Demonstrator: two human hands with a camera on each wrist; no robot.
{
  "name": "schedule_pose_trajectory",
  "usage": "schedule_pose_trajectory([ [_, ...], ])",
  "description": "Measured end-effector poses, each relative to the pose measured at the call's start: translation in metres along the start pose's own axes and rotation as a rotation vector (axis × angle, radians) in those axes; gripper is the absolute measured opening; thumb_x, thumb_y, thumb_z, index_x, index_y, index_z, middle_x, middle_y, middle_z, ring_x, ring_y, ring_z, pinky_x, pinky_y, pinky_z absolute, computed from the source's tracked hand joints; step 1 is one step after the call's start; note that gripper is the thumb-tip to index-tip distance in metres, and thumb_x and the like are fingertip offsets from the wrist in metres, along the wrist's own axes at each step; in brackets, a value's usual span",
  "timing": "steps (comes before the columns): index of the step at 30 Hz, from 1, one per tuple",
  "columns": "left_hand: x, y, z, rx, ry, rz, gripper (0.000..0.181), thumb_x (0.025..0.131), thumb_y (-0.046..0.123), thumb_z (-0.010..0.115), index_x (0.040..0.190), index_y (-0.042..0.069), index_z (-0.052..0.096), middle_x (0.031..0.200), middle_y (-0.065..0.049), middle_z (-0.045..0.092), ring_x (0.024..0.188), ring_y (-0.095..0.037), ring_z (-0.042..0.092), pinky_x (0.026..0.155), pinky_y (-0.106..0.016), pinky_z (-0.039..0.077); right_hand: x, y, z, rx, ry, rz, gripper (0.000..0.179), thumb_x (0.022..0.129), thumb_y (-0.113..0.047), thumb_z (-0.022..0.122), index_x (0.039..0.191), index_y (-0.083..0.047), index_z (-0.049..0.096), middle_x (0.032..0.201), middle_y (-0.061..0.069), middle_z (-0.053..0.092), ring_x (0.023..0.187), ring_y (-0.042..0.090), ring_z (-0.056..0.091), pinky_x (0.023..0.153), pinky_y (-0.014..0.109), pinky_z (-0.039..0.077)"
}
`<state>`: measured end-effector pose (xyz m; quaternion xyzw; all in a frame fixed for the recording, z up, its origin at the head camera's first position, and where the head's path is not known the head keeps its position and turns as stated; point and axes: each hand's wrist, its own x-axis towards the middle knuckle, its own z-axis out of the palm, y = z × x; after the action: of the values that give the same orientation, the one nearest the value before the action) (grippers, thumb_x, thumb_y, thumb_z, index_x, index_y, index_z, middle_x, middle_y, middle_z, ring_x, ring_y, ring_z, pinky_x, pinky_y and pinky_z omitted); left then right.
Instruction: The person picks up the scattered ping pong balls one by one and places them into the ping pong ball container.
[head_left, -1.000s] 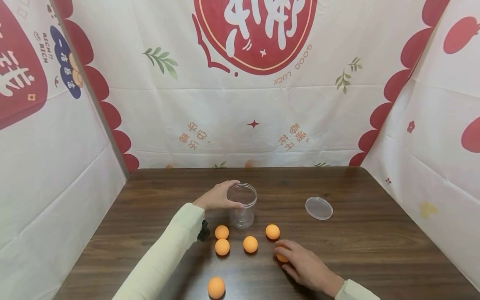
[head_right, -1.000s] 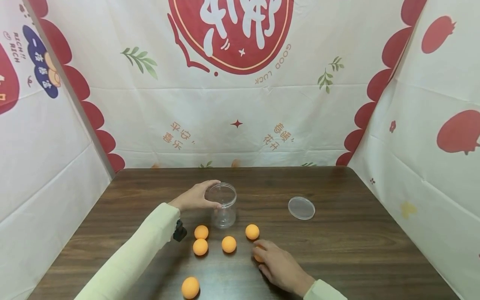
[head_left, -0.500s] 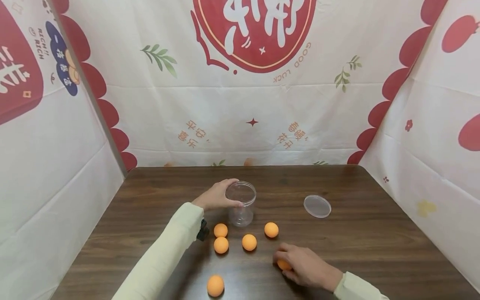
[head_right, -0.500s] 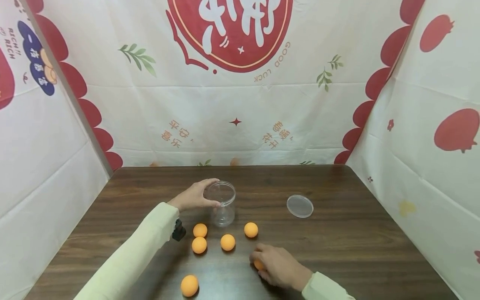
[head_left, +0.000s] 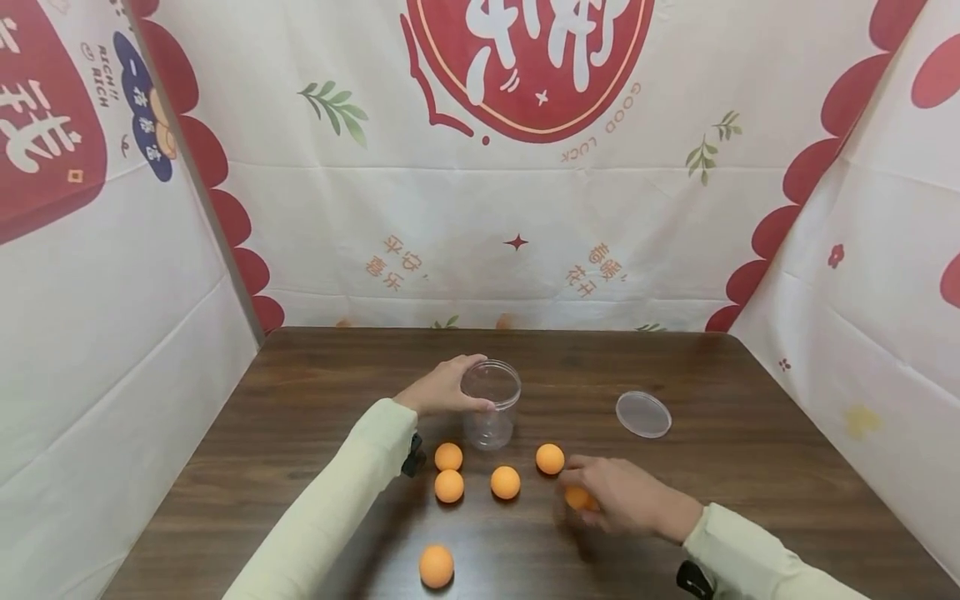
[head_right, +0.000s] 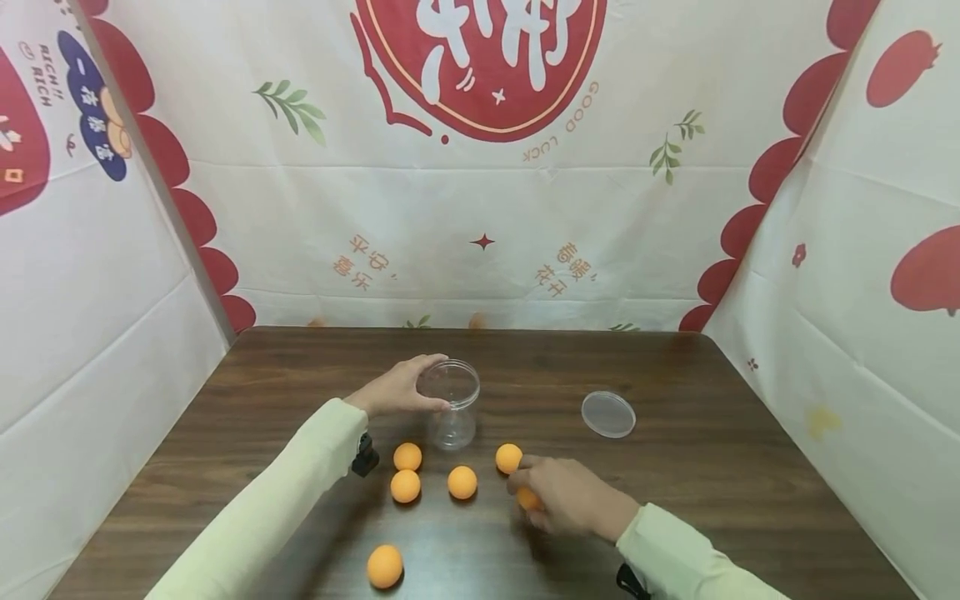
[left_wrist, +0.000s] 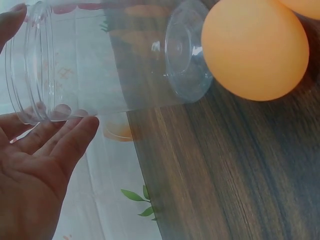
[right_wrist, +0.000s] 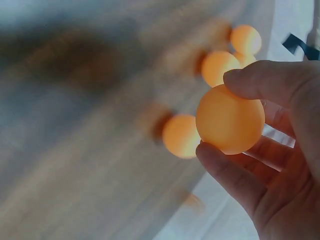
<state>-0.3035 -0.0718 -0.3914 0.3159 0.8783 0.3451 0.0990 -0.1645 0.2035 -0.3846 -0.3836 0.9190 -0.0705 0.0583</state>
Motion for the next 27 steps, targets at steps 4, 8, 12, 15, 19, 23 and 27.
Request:
schedule_pose_trajectory([
  [4, 0.002, 0.002, 0.000, 0.012, 0.000, 0.005, 0.084, 0.081, 0.037, 0.075, 0.145, 0.002, 0.035, 0.139, -0.019, 0.048, 0.127, -0.031, 0.047, 0.102, -0.047, 0.042, 0.004, 0.002, -0.016, -0.008, 0.006, 0.024, 0.034, 0.076, -0.012, 0.077, 0.108, -0.013, 0.066, 0.101, -0.001, 0.060, 0.075, 0.006, 0.057, 0.061, 0.029, 0.049],
  [8, 0.001, 0.002, -0.001, 0.016, 0.006, -0.010, 0.084, 0.081, 0.036, 0.075, 0.146, 0.002, 0.035, 0.139, -0.017, 0.048, 0.128, -0.030, 0.047, 0.102, -0.046, 0.041, 0.011, 0.004, -0.026, -0.029, 0.014, 0.019, 0.035, 0.076, -0.012, 0.077, 0.109, -0.011, 0.065, 0.102, 0.000, 0.060, 0.073, 0.006, 0.055, 0.062, 0.027, 0.049],
  [12, 0.001, 0.002, 0.000, 0.025, 0.000, -0.016, 0.084, 0.081, 0.036, 0.075, 0.146, 0.002, 0.035, 0.139, -0.017, 0.048, 0.127, -0.029, 0.048, 0.102, -0.046, 0.041, 0.015, 0.007, -0.032, -0.040, 0.030, 0.003, 0.032, 0.076, -0.010, 0.076, 0.106, -0.010, 0.066, 0.101, 0.000, 0.060, 0.073, 0.006, 0.055, 0.063, 0.026, 0.049],
  [15, 0.002, 0.002, 0.001, 0.029, -0.003, -0.019, 0.084, 0.081, 0.036, 0.075, 0.146, 0.002, 0.035, 0.138, -0.018, 0.048, 0.127, -0.030, 0.048, 0.102, -0.046, 0.042, 0.018, 0.010, -0.037, -0.030, 0.033, 0.007, 0.032, 0.076, -0.009, 0.076, 0.106, -0.010, 0.066, 0.099, 0.000, 0.059, 0.071, 0.005, 0.053, 0.061, 0.024, 0.048],
  [19, 0.002, 0.003, 0.002, 0.026, 0.000, -0.012, 0.083, 0.081, 0.037, 0.075, 0.145, 0.003, 0.035, 0.138, -0.018, 0.049, 0.127, -0.031, 0.047, 0.102, -0.047, 0.042, 0.026, 0.014, -0.046, -0.042, 0.040, 0.017, 0.033, 0.078, -0.010, 0.075, 0.109, -0.006, 0.065, 0.099, 0.003, 0.059, 0.069, 0.005, 0.052, 0.060, 0.023, 0.048],
  [23, 0.002, 0.004, 0.002, 0.021, 0.004, -0.007, 0.084, 0.081, 0.036, 0.075, 0.146, 0.003, 0.035, 0.138, -0.018, 0.048, 0.127, -0.030, 0.047, 0.103, -0.046, 0.041, 0.036, 0.016, -0.055, -0.052, 0.058, 0.031, 0.032, 0.080, -0.011, 0.075, 0.110, -0.007, 0.065, 0.102, 0.004, 0.060, 0.075, 0.009, 0.056, 0.065, 0.026, 0.051],
  [27, 0.002, 0.003, 0.001, 0.017, 0.009, -0.005, 0.084, 0.081, 0.035, 0.075, 0.146, 0.001, 0.034, 0.139, -0.019, 0.048, 0.128, -0.031, 0.047, 0.103, -0.047, 0.040, 0.047, 0.015, -0.063, -0.059, 0.086, 0.040, 0.030, 0.081, -0.012, 0.074, 0.110, -0.008, 0.065, 0.105, 0.006, 0.061, 0.083, 0.015, 0.060, 0.071, 0.032, 0.053],
])
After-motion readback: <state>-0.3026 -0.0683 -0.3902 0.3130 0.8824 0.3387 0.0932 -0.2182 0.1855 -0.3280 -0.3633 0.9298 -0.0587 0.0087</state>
